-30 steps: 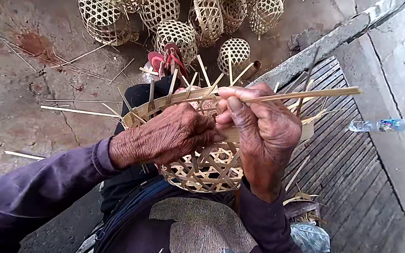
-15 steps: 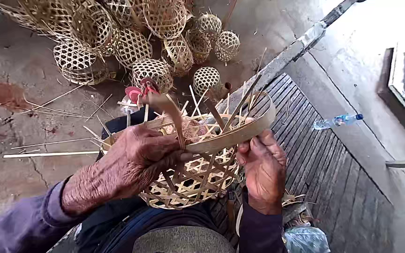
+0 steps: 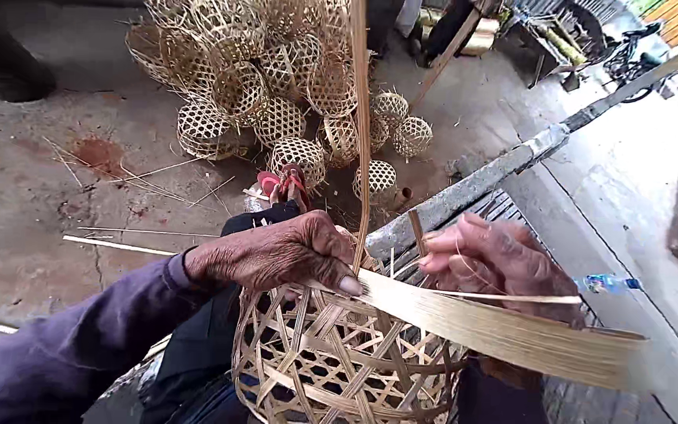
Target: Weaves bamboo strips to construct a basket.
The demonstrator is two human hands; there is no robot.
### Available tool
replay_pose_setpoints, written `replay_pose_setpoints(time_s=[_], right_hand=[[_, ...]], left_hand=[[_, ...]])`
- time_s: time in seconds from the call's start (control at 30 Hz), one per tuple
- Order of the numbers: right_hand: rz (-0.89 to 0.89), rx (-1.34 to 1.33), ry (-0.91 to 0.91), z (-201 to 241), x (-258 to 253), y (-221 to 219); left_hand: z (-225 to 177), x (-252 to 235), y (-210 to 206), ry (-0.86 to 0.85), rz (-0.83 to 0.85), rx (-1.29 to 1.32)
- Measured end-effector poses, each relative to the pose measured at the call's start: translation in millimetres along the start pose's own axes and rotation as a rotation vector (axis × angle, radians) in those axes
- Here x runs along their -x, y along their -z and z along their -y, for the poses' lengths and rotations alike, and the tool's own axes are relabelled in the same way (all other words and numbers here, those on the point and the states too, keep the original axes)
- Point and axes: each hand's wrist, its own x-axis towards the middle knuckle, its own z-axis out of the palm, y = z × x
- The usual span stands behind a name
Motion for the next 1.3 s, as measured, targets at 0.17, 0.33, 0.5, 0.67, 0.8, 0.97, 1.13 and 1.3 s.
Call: replay_pose_setpoints(time_s=[0.17, 0.33, 0.5, 0.67, 0.8, 0.97, 1.13, 1.3], right_hand=[[0.031, 0.241, 0.114, -12, -4, -18], [0.064, 0.597, 0.269, -7, -19, -15], [-0.042, 0.749, 0.307, -6, -23, -23], [0.094, 0.917, 0.366, 0, -37, -8], [0.102, 1.018, 0.105, 14, -42, -12], [0.069, 0.531, -0.301, 1, -19, -39], [0.071, 0.64, -0.312, -7, 4, -86], [0.179, 0.711, -0.26, -3, 21, -104]], left_hand=[[10, -3, 1, -0.064, 0.021, 0.017], [1, -8, 4, 0.079, 0.02, 0.046], [8, -6, 7, -0.058, 0.076, -0.057], [-2, -12, 1, -0.144, -0.137, -0.37], [-12, -15, -1, -0.248, -0.411, -0.74], [13, -5, -10, -0.287, -0.692, -0.86], [56, 21, -39, -0.095, -0.853, -0.348], [49, 32, -44, 0.199, -0.797, 0.141]])
